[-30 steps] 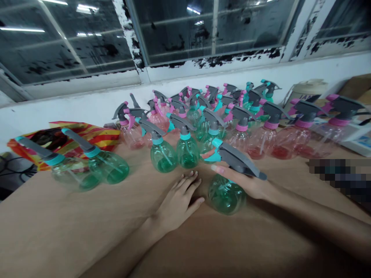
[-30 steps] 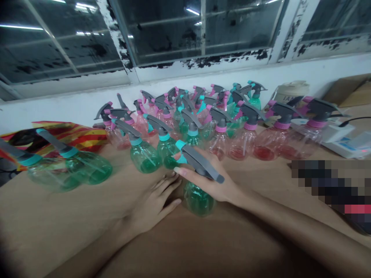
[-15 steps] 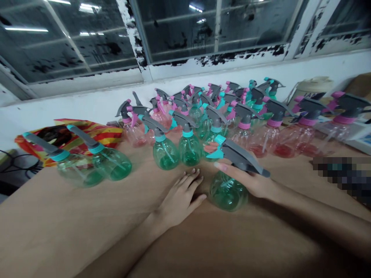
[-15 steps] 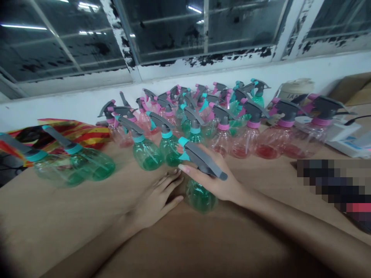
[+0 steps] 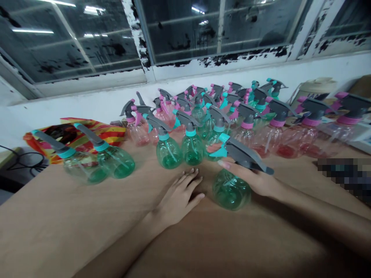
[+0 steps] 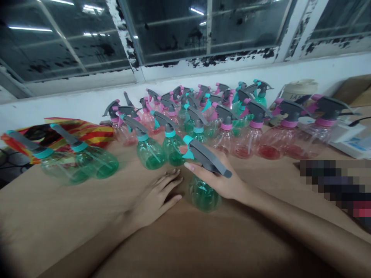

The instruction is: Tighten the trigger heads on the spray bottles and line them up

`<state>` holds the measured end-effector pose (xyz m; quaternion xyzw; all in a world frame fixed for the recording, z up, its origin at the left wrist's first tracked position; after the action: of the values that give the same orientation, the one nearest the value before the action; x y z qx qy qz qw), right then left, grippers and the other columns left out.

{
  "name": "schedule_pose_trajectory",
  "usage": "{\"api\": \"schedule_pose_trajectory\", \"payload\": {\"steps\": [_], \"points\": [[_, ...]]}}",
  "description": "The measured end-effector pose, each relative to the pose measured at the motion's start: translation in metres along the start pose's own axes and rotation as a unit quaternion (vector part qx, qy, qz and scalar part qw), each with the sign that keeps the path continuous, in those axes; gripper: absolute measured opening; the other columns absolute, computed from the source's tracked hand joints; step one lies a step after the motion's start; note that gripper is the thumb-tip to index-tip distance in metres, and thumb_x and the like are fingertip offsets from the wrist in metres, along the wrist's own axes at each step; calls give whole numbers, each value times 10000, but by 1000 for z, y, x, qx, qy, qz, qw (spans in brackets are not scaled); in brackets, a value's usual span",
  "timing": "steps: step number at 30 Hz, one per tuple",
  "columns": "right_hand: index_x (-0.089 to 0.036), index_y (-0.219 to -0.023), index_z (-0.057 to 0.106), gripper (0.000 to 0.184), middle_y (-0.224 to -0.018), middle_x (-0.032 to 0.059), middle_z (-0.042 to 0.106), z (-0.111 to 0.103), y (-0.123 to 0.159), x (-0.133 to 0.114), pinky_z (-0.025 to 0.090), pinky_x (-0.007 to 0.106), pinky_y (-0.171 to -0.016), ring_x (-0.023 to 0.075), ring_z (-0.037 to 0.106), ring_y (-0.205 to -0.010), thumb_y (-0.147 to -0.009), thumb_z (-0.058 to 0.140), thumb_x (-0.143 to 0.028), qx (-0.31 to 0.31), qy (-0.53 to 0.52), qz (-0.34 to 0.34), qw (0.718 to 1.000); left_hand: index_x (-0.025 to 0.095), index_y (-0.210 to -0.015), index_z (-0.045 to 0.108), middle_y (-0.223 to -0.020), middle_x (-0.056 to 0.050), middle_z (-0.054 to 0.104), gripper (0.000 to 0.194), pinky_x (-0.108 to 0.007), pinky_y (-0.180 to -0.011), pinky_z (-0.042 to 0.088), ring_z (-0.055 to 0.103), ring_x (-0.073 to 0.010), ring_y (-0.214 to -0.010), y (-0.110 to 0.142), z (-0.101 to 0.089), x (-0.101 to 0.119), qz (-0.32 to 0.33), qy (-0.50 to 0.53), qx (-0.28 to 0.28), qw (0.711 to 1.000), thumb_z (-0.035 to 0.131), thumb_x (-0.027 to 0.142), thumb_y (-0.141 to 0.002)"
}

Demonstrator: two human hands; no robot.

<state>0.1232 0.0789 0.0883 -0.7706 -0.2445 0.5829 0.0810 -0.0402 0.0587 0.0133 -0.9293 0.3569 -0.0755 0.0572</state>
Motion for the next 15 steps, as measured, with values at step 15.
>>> {"api": "schedule_pose_trajectory", "payload": {"steps": [15], "points": [[-271, -884, 612, 107, -757, -5, 628, -2, 4, 13, 515, 358, -725, 208, 637, -792, -855, 594, -372, 16, 26, 11, 999, 190, -1346, 445, -1454, -82, 427, 429, -434, -1098, 327, 374, -233, -1346, 9, -2, -12, -17, 33, 19, 999, 443, 412, -980]]}}
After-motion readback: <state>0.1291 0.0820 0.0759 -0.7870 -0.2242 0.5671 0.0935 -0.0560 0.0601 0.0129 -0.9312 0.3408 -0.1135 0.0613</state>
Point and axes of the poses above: each hand's wrist, its own y-axis away from the middle knuckle, its own z-axis out of the palm, x = y × z, the point moved 7 cm from there along -y, towards the middle knuckle
